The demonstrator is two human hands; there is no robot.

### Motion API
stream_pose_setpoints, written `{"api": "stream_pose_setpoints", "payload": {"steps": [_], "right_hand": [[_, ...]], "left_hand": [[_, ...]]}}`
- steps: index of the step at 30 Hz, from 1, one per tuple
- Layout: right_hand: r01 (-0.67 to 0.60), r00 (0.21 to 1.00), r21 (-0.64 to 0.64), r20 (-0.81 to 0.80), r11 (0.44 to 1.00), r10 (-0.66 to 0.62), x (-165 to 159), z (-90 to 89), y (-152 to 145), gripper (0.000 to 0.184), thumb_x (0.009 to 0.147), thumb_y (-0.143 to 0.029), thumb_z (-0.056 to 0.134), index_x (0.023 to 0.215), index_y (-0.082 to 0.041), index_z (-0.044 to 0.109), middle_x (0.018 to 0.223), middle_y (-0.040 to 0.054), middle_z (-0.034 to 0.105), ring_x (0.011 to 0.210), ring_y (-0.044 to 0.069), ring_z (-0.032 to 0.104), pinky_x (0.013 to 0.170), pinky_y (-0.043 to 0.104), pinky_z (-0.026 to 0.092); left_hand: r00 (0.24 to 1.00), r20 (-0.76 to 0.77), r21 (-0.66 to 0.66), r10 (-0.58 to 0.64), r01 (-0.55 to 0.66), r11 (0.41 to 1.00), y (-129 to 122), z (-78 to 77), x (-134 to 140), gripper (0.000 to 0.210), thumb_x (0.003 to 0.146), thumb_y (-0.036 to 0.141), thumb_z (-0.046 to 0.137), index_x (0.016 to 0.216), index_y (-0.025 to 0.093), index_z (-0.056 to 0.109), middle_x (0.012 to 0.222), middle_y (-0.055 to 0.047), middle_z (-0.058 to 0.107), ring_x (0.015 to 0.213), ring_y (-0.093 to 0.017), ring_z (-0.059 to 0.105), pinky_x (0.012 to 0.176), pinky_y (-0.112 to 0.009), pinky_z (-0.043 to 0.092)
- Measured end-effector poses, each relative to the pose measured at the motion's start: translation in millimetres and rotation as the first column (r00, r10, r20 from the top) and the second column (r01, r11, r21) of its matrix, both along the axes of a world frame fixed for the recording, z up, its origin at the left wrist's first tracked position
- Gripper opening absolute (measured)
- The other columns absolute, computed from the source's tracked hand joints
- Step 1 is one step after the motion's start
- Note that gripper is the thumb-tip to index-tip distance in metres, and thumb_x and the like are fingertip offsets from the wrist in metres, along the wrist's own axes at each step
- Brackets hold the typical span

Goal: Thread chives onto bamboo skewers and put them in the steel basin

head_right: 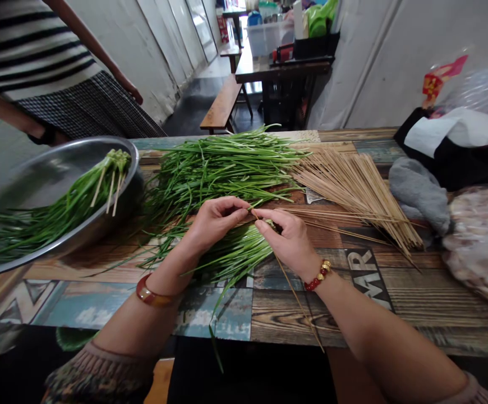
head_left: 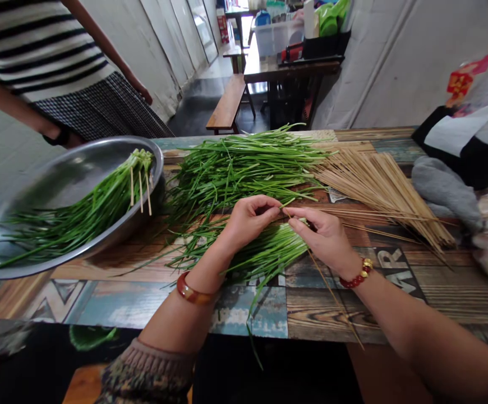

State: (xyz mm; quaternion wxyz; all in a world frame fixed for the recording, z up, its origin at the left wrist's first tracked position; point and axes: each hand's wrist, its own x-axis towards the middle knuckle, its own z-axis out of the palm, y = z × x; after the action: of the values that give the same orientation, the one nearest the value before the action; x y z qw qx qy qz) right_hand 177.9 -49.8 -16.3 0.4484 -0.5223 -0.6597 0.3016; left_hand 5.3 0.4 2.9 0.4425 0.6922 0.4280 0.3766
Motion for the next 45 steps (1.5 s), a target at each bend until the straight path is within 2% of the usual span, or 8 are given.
{"api": "stream_pose_setpoints", "payload": {"steps": [6, 16, 23, 25, 28, 32, 37, 45], "right_hand": [[-0.006, 1.000, 0.024, -0.008, 1.000, 0.007, -0.9, 1.3, 0.3, 0.025, 0.084, -0.024, 0.058, 0.104, -0.022, 0.072, 0.103, 0.0052, 0.074, 0.093, 0.019, 0.068, 0.087, 0.035, 0.052], [-0.008, 1.000, 0.020, 0.003, 1.000, 0.008, -1.0, 0.5, 1.3, 0.024, 0.084, -0.024, 0.058, 0.103, -0.023, 0.073, 0.103, 0.0050, 0.074, 0.094, 0.021, 0.067, 0.088, 0.037, 0.051], [-0.001, 1.000, -0.010, 0.000, 1.000, 0.001, -0.9, -2.5, 2.0, 0.022, 0.084, -0.027, 0.056, 0.099, -0.021, 0.070, 0.094, 0.0048, 0.073, 0.083, 0.019, 0.065, 0.079, 0.033, 0.050], [0.001, 1.000, -0.032, -0.024, 0.999, -0.002, -0.8, -3.9, 2.4, 0.024, 0.083, -0.029, 0.058, 0.103, -0.019, 0.067, 0.087, 0.0047, 0.071, 0.077, 0.018, 0.064, 0.072, 0.030, 0.049], [0.007, 0.998, -0.069, -0.058, 0.998, -0.011, -0.8, -4.8, 2.5, 0.040, 0.082, -0.029, 0.059, 0.120, -0.018, 0.057, 0.077, 0.0016, 0.066, 0.066, 0.015, 0.059, 0.064, 0.027, 0.046], [-0.022, 0.998, -0.066, -0.066, 0.998, 0.018, -0.3, -3.7, 2.1, 0.055, 0.084, -0.026, 0.056, 0.137, -0.021, 0.043, 0.076, -0.0010, 0.064, 0.065, 0.013, 0.055, 0.065, 0.027, 0.043], [-0.031, 0.999, -0.059, -0.043, 0.998, 0.028, 0.3, -1.9, 1.6, 0.041, 0.084, -0.027, 0.056, 0.124, -0.021, 0.053, 0.074, -0.0018, 0.060, 0.062, 0.012, 0.052, 0.061, 0.025, 0.041], [-0.019, 0.997, -0.060, -0.080, 0.998, 0.014, -1.8, -3.7, 2.5, 0.026, 0.083, -0.025, 0.057, 0.108, -0.019, 0.054, 0.075, -0.0005, 0.061, 0.065, 0.013, 0.057, 0.063, 0.026, 0.042]], "left_hand": [[1.000, -0.014, 0.014, -0.011, 0.011, 1.000, -0.3, 3.3, -1.5, 0.016, 0.078, 0.024, 0.064, 0.081, 0.011, 0.072, 0.075, -0.005, 0.068, 0.067, -0.012, 0.059, 0.062, -0.021, 0.045], [0.982, -0.187, 0.285, 0.001, 0.053, 0.957, 0.8, 4.5, -2.0, 0.011, 0.080, 0.020, 0.063, 0.078, 0.015, 0.073, 0.072, -0.003, 0.069, 0.065, -0.011, 0.059, 0.061, -0.021, 0.042], [0.968, -0.252, 0.329, 0.002, 0.084, 0.940, 0.1, 3.5, -1.4, 0.012, 0.082, 0.020, 0.061, 0.079, 0.017, 0.073, 0.070, -0.002, 0.068, 0.065, -0.011, 0.060, 0.060, -0.022, 0.042], [0.966, -0.258, 0.333, 0.011, 0.078, 0.940, -0.1, 2.9, -1.1, 0.012, 0.081, 0.019, 0.062, 0.078, 0.017, 0.073, 0.070, -0.002, 0.067, 0.065, -0.011, 0.059, 0.061, -0.022, 0.042], [0.966, -0.254, 0.318, 0.044, 0.040, 0.947, -0.6, 2.6, -0.4, 0.010, 0.080, 0.016, 0.063, 0.077, 0.016, 0.072, 0.072, -0.002, 0.069, 0.065, -0.011, 0.060, 0.063, -0.022, 0.043], [0.965, -0.250, 0.304, 0.075, 0.005, 0.953, -1.2, 2.5, 0.4, 0.009, 0.078, 0.014, 0.063, 0.076, 0.015, 0.071, 0.073, -0.002, 0.069, 0.065, -0.011, 0.060, 0.065, -0.023, 0.044], [0.969, -0.244, 0.315, 0.047, 0.033, 0.949, -0.6, 2.1, 0.0, 0.009, 0.079, 0.015, 0.062, 0.075, 0.016, 0.070, 0.074, -0.001, 0.069, 0.066, -0.011, 0.060, 0.065, -0.022, 0.044], [0.968, -0.247, 0.326, -0.041, 0.123, 0.937, 0.8, -0.5, -0.4, 0.011, 0.081, 0.014, 0.060, 0.078, 0.016, 0.071, 0.072, -0.002, 0.066, 0.068, -0.011, 0.059, 0.064, -0.023, 0.042]]}}
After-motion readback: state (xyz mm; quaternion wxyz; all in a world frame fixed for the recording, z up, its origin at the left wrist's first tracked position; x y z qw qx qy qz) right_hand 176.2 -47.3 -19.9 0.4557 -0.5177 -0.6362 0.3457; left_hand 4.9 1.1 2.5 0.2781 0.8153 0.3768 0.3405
